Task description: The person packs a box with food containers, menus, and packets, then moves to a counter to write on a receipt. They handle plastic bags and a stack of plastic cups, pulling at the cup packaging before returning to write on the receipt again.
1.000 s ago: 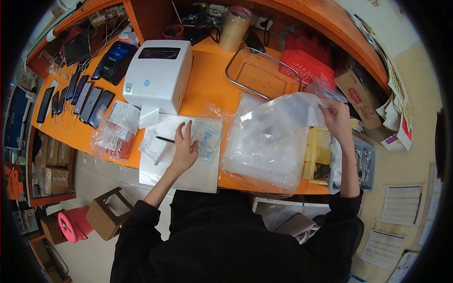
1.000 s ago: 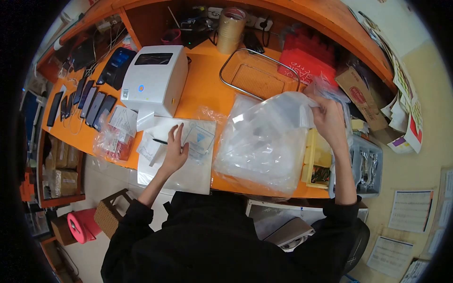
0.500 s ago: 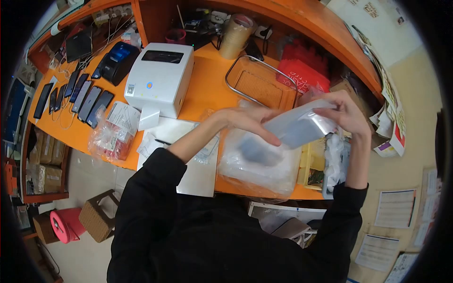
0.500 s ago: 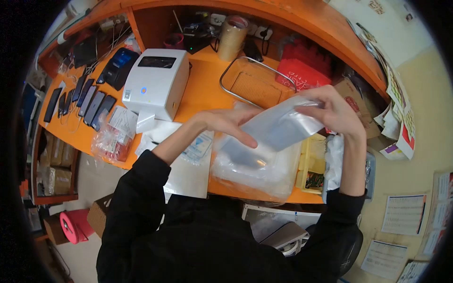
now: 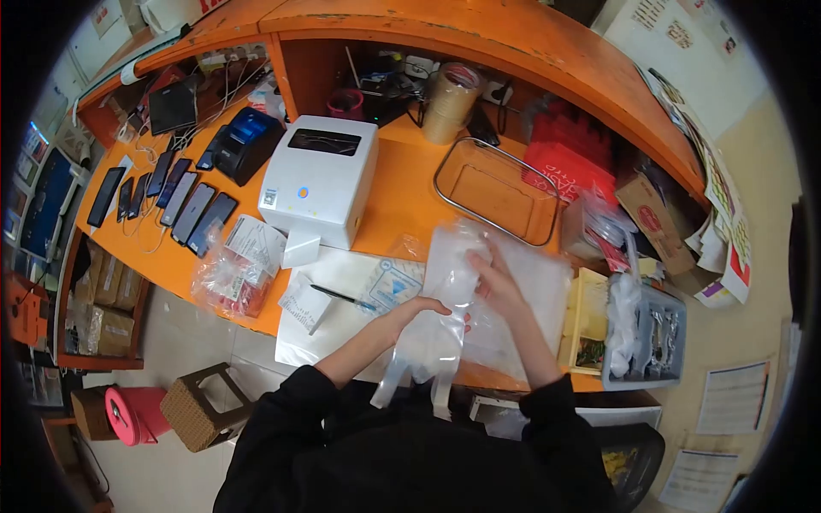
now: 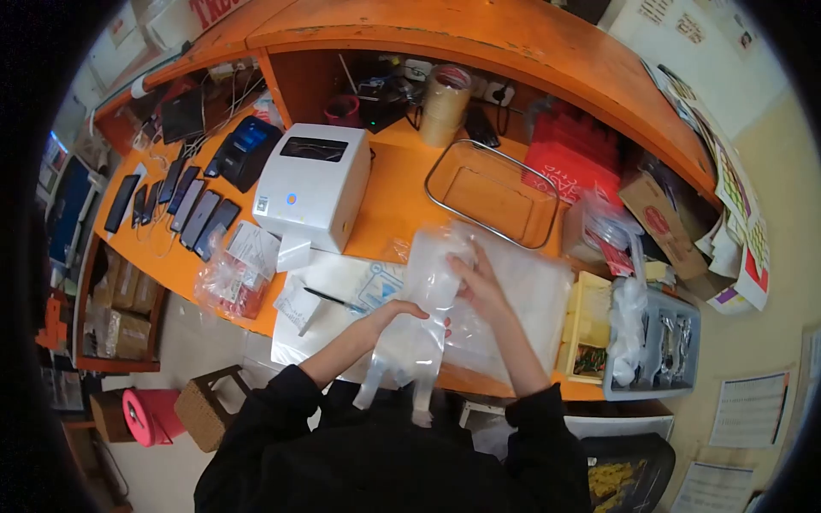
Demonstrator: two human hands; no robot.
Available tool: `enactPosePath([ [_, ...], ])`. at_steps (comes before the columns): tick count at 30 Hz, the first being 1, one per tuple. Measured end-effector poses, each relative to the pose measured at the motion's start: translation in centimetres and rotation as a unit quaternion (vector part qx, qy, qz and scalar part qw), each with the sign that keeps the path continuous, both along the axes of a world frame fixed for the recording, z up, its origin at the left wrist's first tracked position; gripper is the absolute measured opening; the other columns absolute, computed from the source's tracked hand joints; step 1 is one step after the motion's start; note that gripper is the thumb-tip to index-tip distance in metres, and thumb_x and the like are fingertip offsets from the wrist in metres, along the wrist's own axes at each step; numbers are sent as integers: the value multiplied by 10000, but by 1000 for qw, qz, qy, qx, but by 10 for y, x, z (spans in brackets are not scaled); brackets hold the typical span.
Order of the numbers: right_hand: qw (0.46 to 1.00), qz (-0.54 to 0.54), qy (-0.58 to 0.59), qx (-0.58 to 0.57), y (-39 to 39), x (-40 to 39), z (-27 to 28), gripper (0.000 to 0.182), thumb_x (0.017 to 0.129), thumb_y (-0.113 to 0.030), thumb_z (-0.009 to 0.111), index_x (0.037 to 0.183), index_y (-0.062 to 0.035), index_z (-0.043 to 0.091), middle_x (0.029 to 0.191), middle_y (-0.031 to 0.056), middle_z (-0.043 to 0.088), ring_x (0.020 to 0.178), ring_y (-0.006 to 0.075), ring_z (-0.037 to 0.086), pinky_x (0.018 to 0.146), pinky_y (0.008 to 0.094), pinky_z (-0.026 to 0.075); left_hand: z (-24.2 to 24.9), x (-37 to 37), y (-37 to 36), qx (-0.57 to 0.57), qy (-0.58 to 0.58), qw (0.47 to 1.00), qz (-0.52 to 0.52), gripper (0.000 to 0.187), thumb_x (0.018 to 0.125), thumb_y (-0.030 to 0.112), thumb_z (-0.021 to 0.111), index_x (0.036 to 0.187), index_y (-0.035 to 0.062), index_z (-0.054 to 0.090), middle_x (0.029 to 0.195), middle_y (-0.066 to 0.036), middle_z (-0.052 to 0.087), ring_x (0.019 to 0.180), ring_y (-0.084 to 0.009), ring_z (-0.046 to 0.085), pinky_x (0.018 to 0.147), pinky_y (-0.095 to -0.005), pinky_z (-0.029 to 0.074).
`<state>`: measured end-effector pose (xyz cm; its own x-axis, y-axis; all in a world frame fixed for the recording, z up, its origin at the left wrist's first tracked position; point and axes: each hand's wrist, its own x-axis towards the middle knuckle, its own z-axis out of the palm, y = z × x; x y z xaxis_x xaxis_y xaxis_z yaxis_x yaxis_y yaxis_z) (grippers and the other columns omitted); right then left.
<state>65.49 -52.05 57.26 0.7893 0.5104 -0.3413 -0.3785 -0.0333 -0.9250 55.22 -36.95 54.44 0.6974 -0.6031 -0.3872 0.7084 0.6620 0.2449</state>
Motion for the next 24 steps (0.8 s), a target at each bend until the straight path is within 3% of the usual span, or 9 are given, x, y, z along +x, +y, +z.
enactPosePath([
  [2, 972, -54, 206, 98, 5, -19, -17, 582, 846, -295, 582, 1326, -133, 295, 1098, 34, 524, 802, 123, 555, 547, 267, 459, 1, -4, 6, 27, 13, 999, 26, 416, 744, 63, 522, 1152, -12, 485, 1071, -173, 576, 1008, -275, 569, 883, -361, 454],
  [6, 940, 8, 300, 161, -3, -39, -42, 540, 865, -347, 540, 1312, -131, 326, 1059, 14, 530, 736, 109, 534, 547, 258, 440, -38, -10, 12, 31, 28, 998, 46, 388, 764, 146, 543, 1128, 14, 513, 1090, -145, 569, 958, -234, 583, 809, -332, 484],
  [7, 968, -25, 225, 110, 5, -49, -45, 543, 857, -336, 557, 1304, -120, 338, 1059, 16, 533, 733, 94, 527, 568, 246, 435, -38, -14, 11, 31, 29, 998, 46, 388, 764, 146, 543, 1128, 14, 513, 1090, -145, 569, 958, -234, 583, 809, -332, 484],
  [9, 987, -79, 143, 6, 22, -65, -39, 508, 845, -233, 593, 1277, -82, 373, 1079, 30, 544, 784, 92, 537, 666, 243, 444, -39, -21, 8, 225, -6, 970, 95, 447, 779, 246, 551, 1156, 14, 487, 1115, -127, 544, 985, -206, 547, 846, -318, 445],
  [12, 979, -124, 108, 123, 38, -87, -64, 404, 827, -159, 622, 1175, -34, 461, 969, 26, 572, 849, 106, 540, 723, 250, 438, -45, -26, 11, 328, -44, 941, 66, 531, 790, 299, 543, 1218, 9, 424, 1142, -121, 519, 1050, -202, 492, 928, -308, 367],
  [16, 990, -115, 54, 62, 41, -89, -67, 311, 832, -102, 605, 1111, -29, 488, 994, 55, 581, 933, 133, 542, 794, 258, 434, -18, -31, 20, 322, -30, 945, 57, 575, 818, 296, 509, 1276, -8, 342, 1158, -131, 509, 1091, -213, 460, 984, -308, 290],
  [18, 996, -83, -10, 16, 42, -84, -63, 323, 825, -91, 607, 1118, -22, 489, 985, 52, 583, 919, 130, 546, 783, 255, 438, -43, -30, 21, 468, -112, 870, 104, 543, 841, 246, 495, 1282, -23, 330, 1175, -121, 495, 1079, -211, 465, 962, -304, 316],
  [22, 990, 8, -141, 5, 40, -59, -54, 340, 814, -105, 620, 1119, -14, 499, 969, 20, 593, 872, 86, 549, 760, 227, 442, -12, -44, 27, 412, -132, 896, 99, 437, 887, 268, 479, 1235, 8, 429, 1186, -75, 487, 1055, -167, 472, 899, -287, 380],
  [24, 994, 53, -94, 1, 32, -36, -31, 382, 793, -67, 611, 1151, 0, 494, 975, 24, 584, 857, 95, 546, 749, 243, 454, 0, -52, 25, 357, -147, 915, 118, 408, 914, 273, 458, 1256, 54, 418, 1149, -50, 501, 1043, -142, 473, 835, -285, 423],
])
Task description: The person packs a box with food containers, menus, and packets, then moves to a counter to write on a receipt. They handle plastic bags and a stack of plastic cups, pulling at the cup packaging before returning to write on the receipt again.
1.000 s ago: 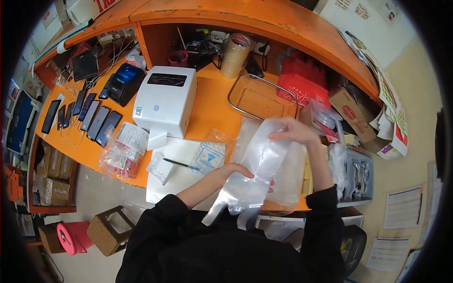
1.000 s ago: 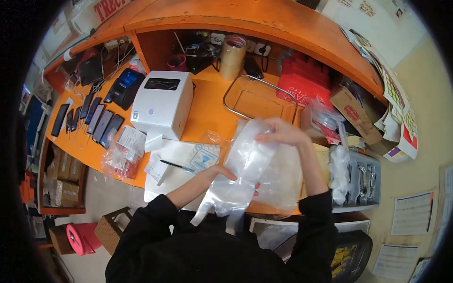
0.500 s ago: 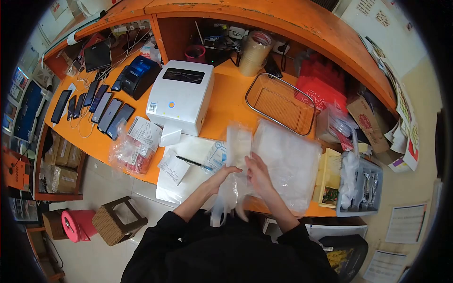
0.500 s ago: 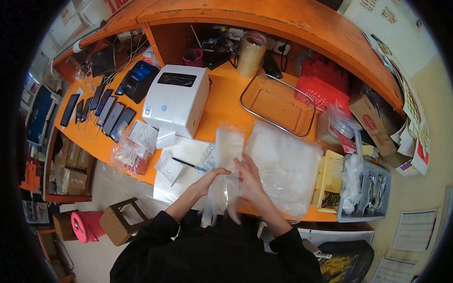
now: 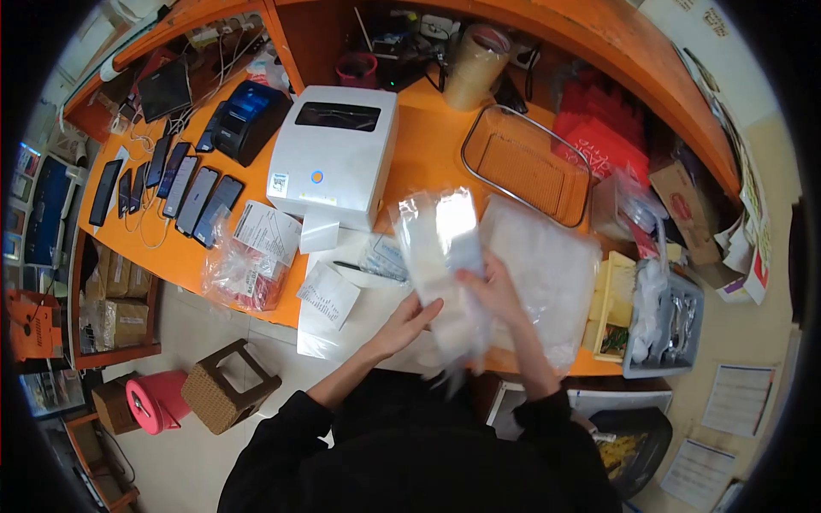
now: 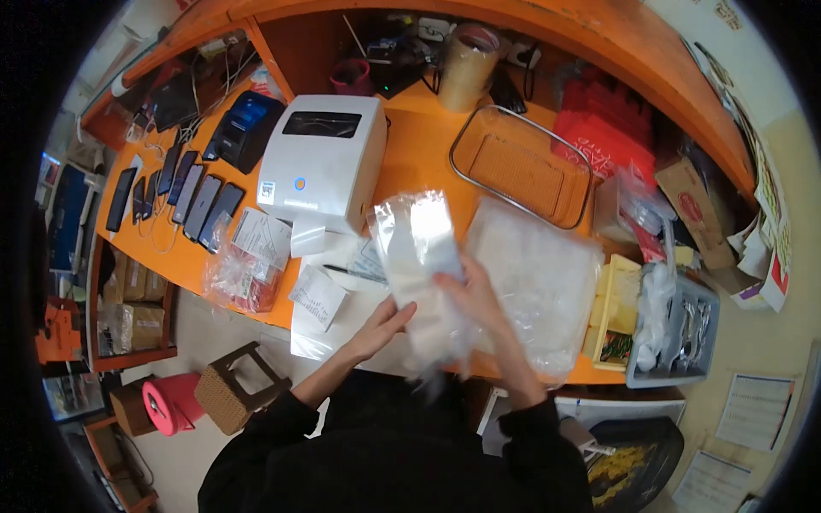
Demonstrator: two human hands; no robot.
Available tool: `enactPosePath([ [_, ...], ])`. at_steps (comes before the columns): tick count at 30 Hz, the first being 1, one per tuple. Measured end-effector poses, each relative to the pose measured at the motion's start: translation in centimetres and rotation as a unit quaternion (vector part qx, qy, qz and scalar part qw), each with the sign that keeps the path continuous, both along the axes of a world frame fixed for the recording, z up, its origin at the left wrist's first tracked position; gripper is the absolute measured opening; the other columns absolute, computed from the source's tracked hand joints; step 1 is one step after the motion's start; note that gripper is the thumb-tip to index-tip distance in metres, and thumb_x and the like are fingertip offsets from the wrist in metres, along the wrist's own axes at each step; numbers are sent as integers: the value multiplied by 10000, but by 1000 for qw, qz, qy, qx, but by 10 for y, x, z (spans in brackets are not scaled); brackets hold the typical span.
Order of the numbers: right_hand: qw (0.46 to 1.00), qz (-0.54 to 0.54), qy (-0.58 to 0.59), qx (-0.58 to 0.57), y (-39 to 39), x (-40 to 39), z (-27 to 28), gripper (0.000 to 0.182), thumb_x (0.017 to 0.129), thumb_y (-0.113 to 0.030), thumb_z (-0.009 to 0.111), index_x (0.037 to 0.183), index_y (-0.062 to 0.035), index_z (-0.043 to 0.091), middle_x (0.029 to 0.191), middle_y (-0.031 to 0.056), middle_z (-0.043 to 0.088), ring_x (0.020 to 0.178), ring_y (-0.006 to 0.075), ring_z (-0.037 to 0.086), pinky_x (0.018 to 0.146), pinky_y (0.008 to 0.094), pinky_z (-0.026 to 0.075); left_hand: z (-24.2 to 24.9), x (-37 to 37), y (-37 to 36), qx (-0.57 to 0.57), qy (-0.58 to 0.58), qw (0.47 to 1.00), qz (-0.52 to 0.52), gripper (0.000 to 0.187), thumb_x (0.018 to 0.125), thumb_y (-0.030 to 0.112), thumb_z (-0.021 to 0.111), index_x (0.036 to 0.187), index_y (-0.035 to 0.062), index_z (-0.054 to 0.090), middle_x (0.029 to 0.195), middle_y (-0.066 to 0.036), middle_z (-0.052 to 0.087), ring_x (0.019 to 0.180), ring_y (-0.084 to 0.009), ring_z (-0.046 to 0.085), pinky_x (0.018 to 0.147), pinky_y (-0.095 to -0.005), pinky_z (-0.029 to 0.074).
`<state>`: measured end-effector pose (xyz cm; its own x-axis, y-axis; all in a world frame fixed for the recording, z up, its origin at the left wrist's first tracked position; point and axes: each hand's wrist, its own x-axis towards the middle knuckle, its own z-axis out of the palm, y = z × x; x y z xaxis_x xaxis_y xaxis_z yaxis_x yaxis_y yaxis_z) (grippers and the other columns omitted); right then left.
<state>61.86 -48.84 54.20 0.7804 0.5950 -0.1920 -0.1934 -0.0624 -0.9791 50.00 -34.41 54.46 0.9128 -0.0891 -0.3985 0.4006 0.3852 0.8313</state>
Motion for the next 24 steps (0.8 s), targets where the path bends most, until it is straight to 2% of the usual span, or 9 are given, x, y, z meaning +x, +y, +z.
enactPosePath([
  [6, 970, 219, 30, -102, -25, 53, 46, 386, 794, -144, 629, 1134, -14, 502, 992, 9, 590, 870, 88, 543, 786, 250, 447, -41, -58, -1, 163, -100, 978, 80, 141, 878, 96, 499, 960, 7, 570, 768, -68, 601, 686, -140, 594, 598, -244, 466],
  [8, 880, 450, -34, -146, -11, 45, 41, 380, 788, -171, 633, 1101, 7, 515, 958, 40, 602, 875, 121, 548, 776, 259, 440, -41, -82, 16, 330, -190, 917, 122, 117, 860, 76, 493, 896, 0, 574, 727, -80, 592, 655, -162, 599, 579, -271, 456],
  [11, 809, 554, -60, -189, 19, 23, 15, 350, 791, -185, 625, 1074, -4, 527, 917, 94, 608, 879, 168, 556, 756, 283, 431, -51, -91, 33, 430, -259, 859, 103, 163, 871, 112, 463, 892, -15, 562, 687, -77, 574, 670, -174, 589, 587, -298, 449],
  [12, 804, 561, -62, -186, 23, 19, -1, 350, 791, -185, 625, 1074, -4, 527, 917, 94, 608, 879, 168, 556, 756, 283, 431, -57, -91, 42, 434, -253, 857, 110, 163, 871, 112, 463, 892, -15, 562, 687, -77, 574, 670, -174, 589, 587, -298, 449],
  [14, 810, 525, -139, -222, 32, 15, -30, 376, 771, -212, 634, 1083, -30, 530, 992, 161, 590, 914, 300, 562, 784, 339, 429, -67, -84, 60, 417, 1, 906, 75, 225, 884, 171, 457, 921, -26, 560, 754, -102, 590, 735, -197, 596, 642, -306, 458],
  [16, 801, 525, -155, -243, 40, 7, -33, 382, 774, -237, 630, 1086, -43, 526, 1004, 161, 585, 935, 324, 547, 793, 353, 424, -63, -68, 72, 164, -14, 959, 233, 275, 884, 215, 466, 972, -29, 556, 861, -135, 597, 835, -212, 595, 727, -294, 458],
  [18, 794, 523, -165, -263, 48, -4, -38, 388, 777, -263, 626, 1089, -56, 522, 1016, 161, 581, 957, 348, 531, 802, 366, 419, -58, -56, 95, 195, -31, 962, 191, 300, 853, 226, 531, 1032, -15, 547, 963, -163, 591, 910, -244, 592, 801, -300, 445],
  [20, 799, 500, -226, -247, 59, -17, -45, 397, 788, -297, 603, 1105, -76, 508, 1011, 147, 584, 977, 344, 523, 806, 383, 411, -26, -46, 106, 450, -169, 874, 68, 324, 821, 216, 582, 1068, 9, 543, 995, -159, 592, 942, -276, 573, 833, -328, 435],
  [24, 814, 448, -228, -291, 79, -40, -51, 402, 764, -288, 620, 1086, -76, 503, 1012, 140, 565, 975, 330, 516, 802, 394, 408, -20, -37, 96, 599, -262, 751, -91, 317, 687, 175, 690, 964, 63, 581, 921, -79, 606, 909, -264, 559, 795, -365, 442],
])
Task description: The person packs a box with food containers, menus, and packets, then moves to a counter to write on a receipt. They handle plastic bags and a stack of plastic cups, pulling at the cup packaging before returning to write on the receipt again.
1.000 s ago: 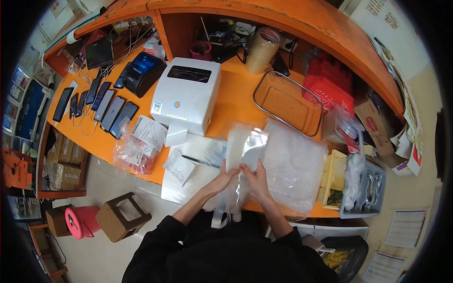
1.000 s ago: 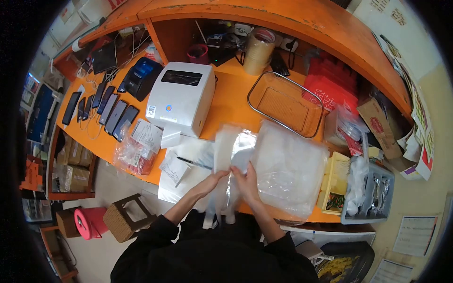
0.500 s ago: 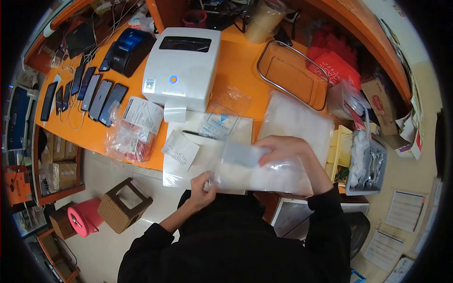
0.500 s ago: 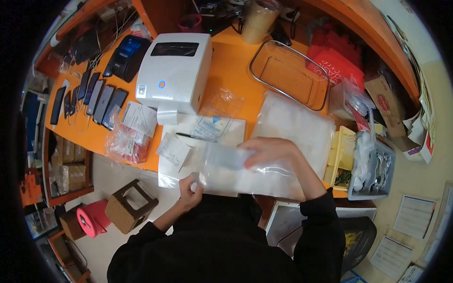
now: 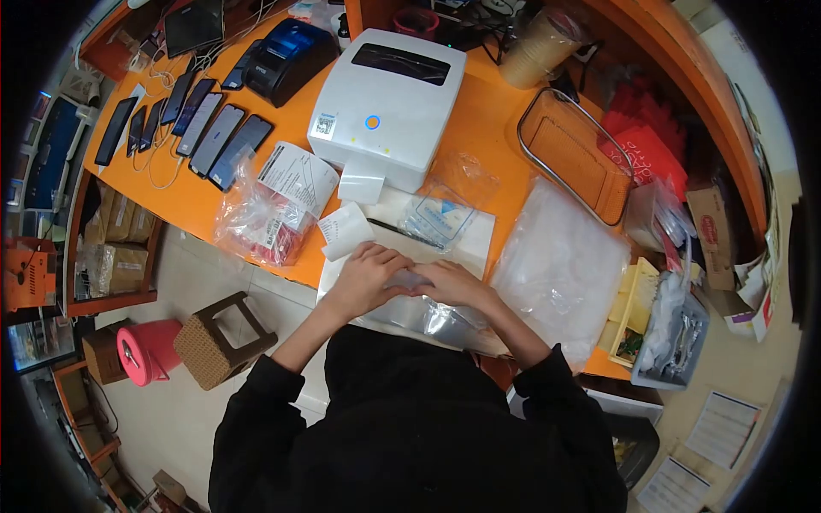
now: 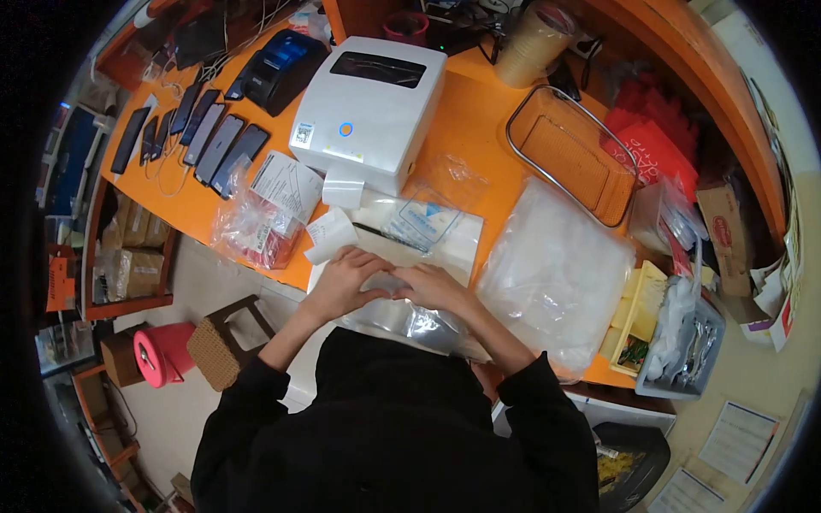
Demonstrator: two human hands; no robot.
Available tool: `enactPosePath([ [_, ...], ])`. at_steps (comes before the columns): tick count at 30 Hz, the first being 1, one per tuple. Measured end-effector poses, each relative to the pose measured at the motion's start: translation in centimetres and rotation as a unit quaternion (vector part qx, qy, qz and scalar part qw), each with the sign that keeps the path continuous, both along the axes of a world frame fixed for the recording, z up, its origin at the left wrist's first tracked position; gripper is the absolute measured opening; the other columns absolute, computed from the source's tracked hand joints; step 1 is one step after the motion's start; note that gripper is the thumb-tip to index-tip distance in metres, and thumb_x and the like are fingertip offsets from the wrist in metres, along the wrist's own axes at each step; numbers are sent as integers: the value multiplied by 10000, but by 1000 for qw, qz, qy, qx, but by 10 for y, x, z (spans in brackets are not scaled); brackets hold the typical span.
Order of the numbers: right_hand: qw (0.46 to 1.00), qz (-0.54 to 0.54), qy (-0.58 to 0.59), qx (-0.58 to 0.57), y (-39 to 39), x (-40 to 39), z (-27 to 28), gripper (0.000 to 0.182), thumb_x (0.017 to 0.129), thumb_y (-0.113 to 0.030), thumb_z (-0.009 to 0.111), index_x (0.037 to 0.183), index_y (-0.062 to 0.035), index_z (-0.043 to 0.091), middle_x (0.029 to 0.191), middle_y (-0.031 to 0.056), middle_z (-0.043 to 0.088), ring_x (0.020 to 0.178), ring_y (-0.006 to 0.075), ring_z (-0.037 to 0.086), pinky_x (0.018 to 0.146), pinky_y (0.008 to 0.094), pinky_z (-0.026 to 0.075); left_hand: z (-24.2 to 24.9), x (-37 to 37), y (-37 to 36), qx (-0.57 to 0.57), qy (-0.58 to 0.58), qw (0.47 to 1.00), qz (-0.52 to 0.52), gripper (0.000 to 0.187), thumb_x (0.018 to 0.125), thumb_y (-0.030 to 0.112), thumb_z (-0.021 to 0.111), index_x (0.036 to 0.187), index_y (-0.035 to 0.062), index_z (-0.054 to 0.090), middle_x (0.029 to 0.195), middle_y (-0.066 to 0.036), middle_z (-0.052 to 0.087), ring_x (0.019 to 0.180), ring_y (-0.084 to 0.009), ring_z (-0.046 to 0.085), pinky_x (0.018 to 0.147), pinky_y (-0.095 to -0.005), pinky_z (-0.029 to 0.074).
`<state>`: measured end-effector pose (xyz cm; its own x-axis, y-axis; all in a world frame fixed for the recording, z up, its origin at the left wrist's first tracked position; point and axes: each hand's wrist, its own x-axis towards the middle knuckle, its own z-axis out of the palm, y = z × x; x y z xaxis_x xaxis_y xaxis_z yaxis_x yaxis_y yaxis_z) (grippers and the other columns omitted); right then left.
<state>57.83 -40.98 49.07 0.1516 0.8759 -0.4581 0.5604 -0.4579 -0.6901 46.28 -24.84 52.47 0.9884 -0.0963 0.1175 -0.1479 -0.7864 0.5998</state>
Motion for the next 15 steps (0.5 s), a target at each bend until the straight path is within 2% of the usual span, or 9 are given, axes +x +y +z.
enactPosePath([
  [1, 1000, -1, 4, 1, -2, -3, 4, 402, 764, -288, 620, 1086, -76, 503, 1012, 140, 565, 975, 330, 516, 802, 394, 408, -4, 0, -2, 1, 4, 1000, -1, 317, 687, 175, 690, 964, 63, 581, 921, -79, 606, 909, -264, 559, 795, -365, 442],
  [3, 986, -100, 10, 132, -10, -10, 14, 379, 720, -232, 663, 1025, -70, 509, 999, 135, 542, 962, 320, 519, 789, 376, 419, -16, 0, -2, -11, 41, 998, 38, 212, 668, 154, 688, 824, 76, 568, 819, -50, 583, 821, -259, 553, 726, -379, 446],
  [4, 985, -108, 13, 133, -15, -12, 16, 379, 720, -232, 663, 1025, -70, 509, 999, 135, 542, 962, 320, 519, 789, 376, 419, -19, -1, -1, -10, 45, 998, 30, 212, 668, 154, 688, 824, 76, 568, 819, -50, 583, 821, -259, 553, 726, -379, 446],
  [6, 963, -159, -63, 208, -27, -14, 18, 362, 686, -176, 689, 975, -56, 506, 984, 122, 522, 930, 312, 529, 758, 360, 430, -23, -4, -2, -76, 103, 990, 64, 182, 671, 159, 688, 746, 75, 546, 780, -57, 567, 794, -254, 548, 705, -376, 442],
  [10, 962, -186, -36, 194, -36, -16, 15, 300, 708, -155, 678, 937, -37, 526, 936, 117, 538, 876, 309, 543, 736, 359, 437, -26, -2, 3, -28, 128, 990, 52, 158, 674, 162, 676, 759, 89, 565, 851, -27, 579, 831, -231, 548, 744, -355, 440],
  [12, 953, -207, 3, 222, -36, -13, 20, 222, 739, -144, 656, 888, -23, 545, 877, 115, 548, 822, 298, 559, 720, 350, 442, -29, -2, 4, 1, -60, 998, 4, 130, 675, 124, 640, 792, 93, 593, 923, -28, 579, 837, -211, 550, 760, -345, 438],
  [13, 952, -211, 7, 221, -37, -9, 16, 222, 739, -144, 656, 888, -23, 545, 877, 115, 548, 822, 298, 559, 720, 350, 442, -26, -4, 4, 0, -55, 998, 1, 130, 675, 124, 640, 792, 93, 593, 923, -28, 579, 837, -211, 550, 760, -345, 438],
  [15, 946, -210, 141, 201, -40, 1, 7, 170, 747, -109, 661, 829, 0, 560, 886, 101, 560, 803, 234, 562, 703, 306, 445, -10, -8, 3, 49, -86, 994, -44, 189, 661, 98, 605, 850, 99, 619, 980, -29, 573, 860, -184, 552, 784, -323, 434],
])
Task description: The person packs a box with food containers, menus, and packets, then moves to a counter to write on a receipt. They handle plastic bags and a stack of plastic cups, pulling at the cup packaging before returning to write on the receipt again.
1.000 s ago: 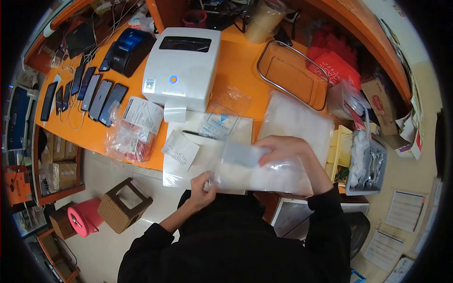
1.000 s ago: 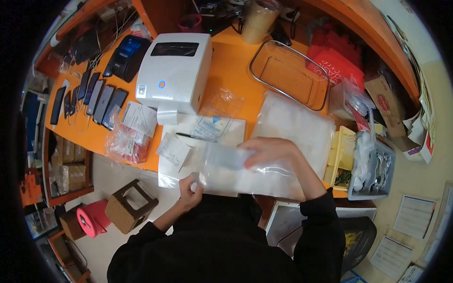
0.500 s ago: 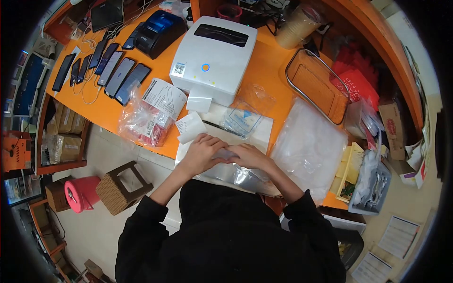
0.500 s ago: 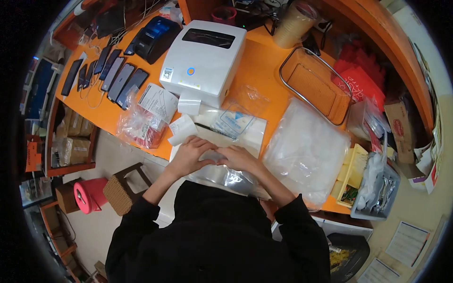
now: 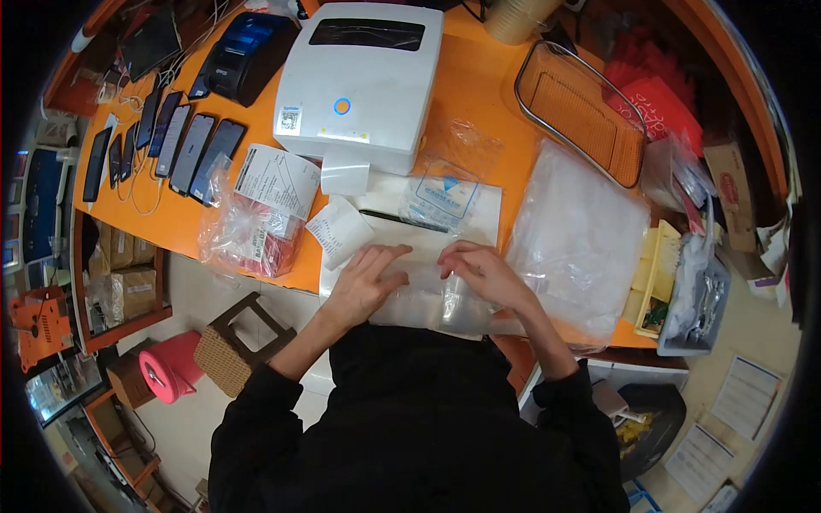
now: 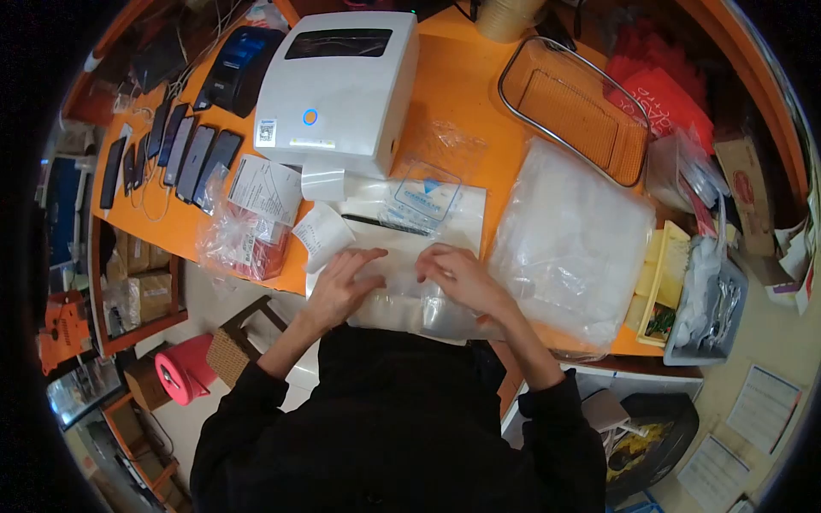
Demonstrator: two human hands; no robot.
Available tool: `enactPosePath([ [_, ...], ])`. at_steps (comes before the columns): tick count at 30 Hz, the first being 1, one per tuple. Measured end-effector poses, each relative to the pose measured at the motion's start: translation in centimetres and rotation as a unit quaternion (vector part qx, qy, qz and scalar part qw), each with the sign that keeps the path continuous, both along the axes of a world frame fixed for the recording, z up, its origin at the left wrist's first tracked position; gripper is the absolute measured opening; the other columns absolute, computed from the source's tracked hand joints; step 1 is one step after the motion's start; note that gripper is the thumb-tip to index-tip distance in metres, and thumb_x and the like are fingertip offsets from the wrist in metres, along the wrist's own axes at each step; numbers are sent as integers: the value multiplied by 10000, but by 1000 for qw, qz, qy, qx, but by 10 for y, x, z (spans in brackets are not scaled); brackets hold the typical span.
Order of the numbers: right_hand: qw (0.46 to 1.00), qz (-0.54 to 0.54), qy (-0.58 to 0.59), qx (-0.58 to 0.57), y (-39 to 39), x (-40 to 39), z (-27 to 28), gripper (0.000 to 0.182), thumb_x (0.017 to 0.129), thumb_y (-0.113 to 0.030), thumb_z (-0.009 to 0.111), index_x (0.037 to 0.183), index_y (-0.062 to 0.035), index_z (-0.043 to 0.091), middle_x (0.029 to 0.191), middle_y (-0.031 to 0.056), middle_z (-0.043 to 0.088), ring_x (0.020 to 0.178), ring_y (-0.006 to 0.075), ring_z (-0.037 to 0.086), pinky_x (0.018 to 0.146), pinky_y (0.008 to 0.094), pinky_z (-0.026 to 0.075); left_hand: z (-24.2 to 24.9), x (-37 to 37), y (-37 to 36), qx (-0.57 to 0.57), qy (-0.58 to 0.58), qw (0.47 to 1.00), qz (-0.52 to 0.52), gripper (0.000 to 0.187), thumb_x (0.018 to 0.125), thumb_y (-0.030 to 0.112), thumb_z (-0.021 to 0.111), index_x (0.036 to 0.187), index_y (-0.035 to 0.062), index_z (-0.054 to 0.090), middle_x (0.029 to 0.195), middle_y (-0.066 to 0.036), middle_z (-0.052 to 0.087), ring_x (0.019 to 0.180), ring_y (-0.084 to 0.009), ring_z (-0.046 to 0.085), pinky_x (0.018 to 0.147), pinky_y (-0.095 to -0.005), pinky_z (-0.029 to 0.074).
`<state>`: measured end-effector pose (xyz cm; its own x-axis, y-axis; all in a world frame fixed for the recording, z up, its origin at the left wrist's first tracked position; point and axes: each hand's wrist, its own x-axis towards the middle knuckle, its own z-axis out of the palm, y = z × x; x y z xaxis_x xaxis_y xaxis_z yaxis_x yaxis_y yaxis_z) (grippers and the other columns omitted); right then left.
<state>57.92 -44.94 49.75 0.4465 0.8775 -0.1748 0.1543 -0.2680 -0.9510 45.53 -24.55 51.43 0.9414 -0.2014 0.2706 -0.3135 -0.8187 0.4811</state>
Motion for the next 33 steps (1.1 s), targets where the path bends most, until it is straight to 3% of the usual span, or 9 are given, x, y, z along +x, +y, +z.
enactPosePath([
  [6, 989, -10, -130, -68, 24, -6, 7, 136, 756, -96, 601, 848, 2, 578, 804, 128, 575, 764, 291, 565, 678, 338, 452, 14, -23, -5, -7, 72, 991, -117, 251, 661, 89, 584, 908, 107, 625, 962, -15, 578, 855, -172, 562, 785, -306, 429],
  [9, 989, 14, -89, -118, 30, -4, 0, 128, 751, -69, 578, 861, -8, 602, 812, 128, 604, 799, 302, 578, 685, 349, 458, 15, -29, -7, -15, 99, 987, -127, 238, 666, 86, 581, 900, 102, 620, 962, -9, 580, 844, -169, 568, 772, -301, 432],
  [16, 982, -12, -150, -116, 15, -11, 17, 146, 744, -53, 572, 879, -29, 622, 989, 135, 617, 904, 304, 577, 718, 369, 457, 27, -7, -16, -15, 42, 999, 23, 230, 633, 48, 631, 854, 108, 623, 948, -5, 577, 900, -175, 547, 866, -346, 393],
  [18, 962, -6, -273, -25, 12, -15, 16, 154, 751, -75, 577, 888, -36, 636, 982, 119, 612, 921, 296, 562, 762, 360, 445, 29, -2, -16, 37, 40, 998, 9, 179, 661, 70, 628, 837, 101, 625, 935, -6, 576, 895, -159, 536, 900, -359, 363],
  [22, 962, 65, -261, -44, 12, -11, 25, 140, 775, -103, 591, 886, -30, 634, 950, 99, 596, 935, 267, 538, 787, 334, 442, 15, -9, -11, 81, 40, 995, -45, 184, 674, 69, 616, 855, 103, 629, 908, -9, 571, 871, -147, 534, 894, -351, 367],
  [24, 997, 7, -68, -35, 13, -9, 21, 118, 741, -104, 612, 798, -1, 605, 886, 102, 561, 879, 292, 521, 787, 365, 421, 16, -14, -11, 54, 72, 993, -80, 224, 655, 50, 606, 868, 110, 634, 863, 4, 557, 843, -140, 539, 885, -348, 369],
  [28, 989, -6, -119, -91, 26, -3, 11, 109, 741, -89, 608, 766, 13, 581, 899, 108, 560, 892, 294, 517, 769, 366, 424, 17, -17, -16, 14, 104, 994, -38, 233, 675, 54, 605, 896, 125, 633, 812, 13, 543, 811, -143, 550, 855, -329, 383],
  [30, 977, 4, -154, -146, 32, -9, 10, 97, 753, -65, 606, 818, 7, 595, 862, 120, 590, 857, 275, 562, 729, 340, 448, 15, -16, -11, 23, 106, 988, -109, 191, 730, 104, 620, 919, 134, 628, 798, 13, 537, 783, -150, 556, 820, -323, 398],
  [33, 985, -7, -133, -106, 29, -3, 5, 91, 757, -52, 596, 827, 7, 593, 845, 143, 608, 782, 299, 592, 680, 340, 467, 18, -18, -10, -52, 170, 978, -105, 191, 746, 143, 635, 936, 136, 622, 809, 21, 538, 806, -153, 554, 811, -329, 405],
])
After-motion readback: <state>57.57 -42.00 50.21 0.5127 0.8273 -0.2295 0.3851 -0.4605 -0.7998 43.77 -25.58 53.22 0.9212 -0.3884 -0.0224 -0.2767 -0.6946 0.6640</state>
